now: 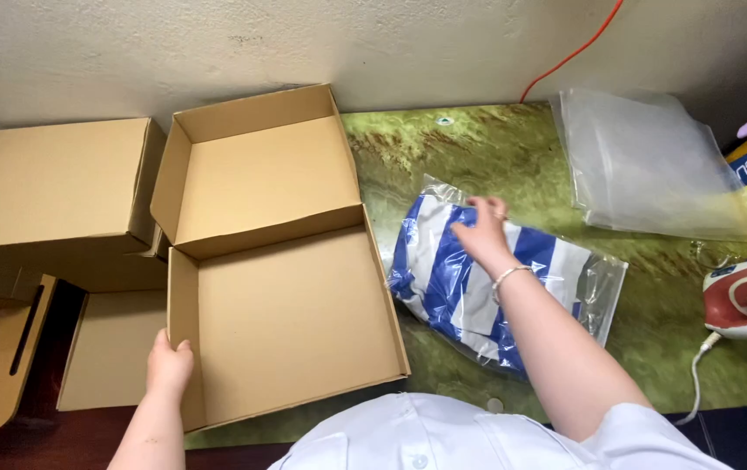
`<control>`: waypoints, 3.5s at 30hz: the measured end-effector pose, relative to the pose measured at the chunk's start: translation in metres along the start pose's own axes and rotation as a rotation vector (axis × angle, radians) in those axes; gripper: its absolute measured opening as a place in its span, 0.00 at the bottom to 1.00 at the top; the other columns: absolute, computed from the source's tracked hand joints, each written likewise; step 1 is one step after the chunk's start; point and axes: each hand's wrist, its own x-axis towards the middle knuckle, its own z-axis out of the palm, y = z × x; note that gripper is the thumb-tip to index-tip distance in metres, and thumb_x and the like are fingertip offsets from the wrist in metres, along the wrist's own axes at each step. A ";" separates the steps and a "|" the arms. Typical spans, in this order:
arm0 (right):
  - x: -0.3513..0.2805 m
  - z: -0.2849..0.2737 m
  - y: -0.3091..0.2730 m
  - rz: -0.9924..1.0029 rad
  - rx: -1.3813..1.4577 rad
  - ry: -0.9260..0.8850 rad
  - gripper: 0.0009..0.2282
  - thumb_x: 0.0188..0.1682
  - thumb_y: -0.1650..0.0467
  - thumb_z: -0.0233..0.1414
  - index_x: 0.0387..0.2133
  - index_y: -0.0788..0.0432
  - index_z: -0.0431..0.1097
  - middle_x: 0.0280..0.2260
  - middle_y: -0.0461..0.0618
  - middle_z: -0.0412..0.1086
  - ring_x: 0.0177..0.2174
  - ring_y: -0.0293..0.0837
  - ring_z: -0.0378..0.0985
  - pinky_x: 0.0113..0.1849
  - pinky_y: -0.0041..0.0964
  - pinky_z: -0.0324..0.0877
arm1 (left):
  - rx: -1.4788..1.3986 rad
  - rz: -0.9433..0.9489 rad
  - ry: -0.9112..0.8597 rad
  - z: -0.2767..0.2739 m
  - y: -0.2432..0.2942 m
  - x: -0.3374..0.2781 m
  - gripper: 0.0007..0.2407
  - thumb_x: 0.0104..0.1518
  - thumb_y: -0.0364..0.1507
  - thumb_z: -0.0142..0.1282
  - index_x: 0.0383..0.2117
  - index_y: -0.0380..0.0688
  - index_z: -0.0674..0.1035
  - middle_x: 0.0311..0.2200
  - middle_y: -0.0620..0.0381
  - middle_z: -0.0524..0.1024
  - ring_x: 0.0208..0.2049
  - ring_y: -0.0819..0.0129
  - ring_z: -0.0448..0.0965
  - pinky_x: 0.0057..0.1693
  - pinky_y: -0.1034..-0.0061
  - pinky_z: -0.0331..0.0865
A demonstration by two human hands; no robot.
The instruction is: The person irons a striped t-shirt on a table, then hangs it on a clothing rack. The person then opens a cardboard box, removes a packaged item, and places it on the table.
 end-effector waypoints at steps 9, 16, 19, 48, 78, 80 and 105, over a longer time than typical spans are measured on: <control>0.026 0.161 -0.094 0.035 0.522 -0.270 0.45 0.58 0.56 0.64 0.84 0.57 0.47 0.81 0.78 0.41 0.78 0.76 0.48 0.70 0.82 0.57 | -0.067 0.086 0.023 0.010 -0.023 0.013 0.18 0.73 0.26 0.55 0.68 0.43 0.80 0.61 0.28 0.84 0.68 0.28 0.80 0.68 0.38 0.75; 0.117 0.218 -0.098 -0.038 0.494 -0.201 0.42 0.53 0.61 0.67 0.80 0.60 0.56 0.78 0.72 0.54 0.76 0.72 0.56 0.73 0.69 0.56 | -0.122 0.029 -0.031 0.008 -0.029 0.030 0.16 0.73 0.27 0.53 0.66 0.50 0.80 0.60 0.34 0.85 0.67 0.34 0.82 0.68 0.42 0.77; 0.112 0.199 -0.123 0.313 0.855 -0.352 0.38 0.47 0.54 0.71 0.72 0.44 0.66 0.65 0.56 0.65 0.62 0.54 0.74 0.63 0.51 0.74 | -0.047 0.029 -0.080 0.002 -0.029 0.030 0.16 0.74 0.28 0.53 0.67 0.52 0.78 0.62 0.35 0.84 0.68 0.35 0.82 0.69 0.43 0.77; 0.017 0.151 -0.064 0.190 0.422 -0.426 0.24 0.65 0.57 0.56 0.74 0.40 0.68 0.70 0.46 0.68 0.64 0.55 0.77 0.51 0.64 0.83 | -0.948 0.199 -0.392 -0.070 0.044 0.013 0.28 0.71 0.37 0.56 0.78 0.45 0.71 0.83 0.47 0.62 0.84 0.55 0.56 0.86 0.56 0.47; -0.006 0.190 -0.023 0.181 0.493 -0.452 0.29 0.64 0.59 0.60 0.74 0.51 0.59 0.50 0.59 0.73 0.29 0.50 0.84 0.21 0.33 0.80 | -0.761 -0.207 -0.399 -0.104 0.077 -0.046 0.45 0.69 0.54 0.59 0.86 0.45 0.51 0.80 0.29 0.52 0.72 0.15 0.65 0.64 0.21 0.70; -0.018 0.181 -0.030 0.212 0.417 -0.460 0.29 0.64 0.58 0.59 0.76 0.52 0.59 0.51 0.63 0.74 0.28 0.51 0.85 0.22 0.35 0.81 | -0.703 -0.205 -0.367 -0.112 0.089 -0.067 0.45 0.69 0.56 0.57 0.85 0.44 0.52 0.80 0.29 0.54 0.74 0.16 0.63 0.67 0.18 0.64; 0.014 0.224 0.042 0.009 0.362 -0.473 0.18 0.56 0.85 0.54 0.57 0.58 0.70 0.66 0.51 0.72 0.55 0.48 0.86 0.46 0.38 0.79 | -0.503 -0.286 -0.241 -0.062 0.025 -0.037 0.34 0.65 0.44 0.64 0.78 0.52 0.69 0.72 0.55 0.77 0.56 0.52 0.87 0.43 0.59 0.76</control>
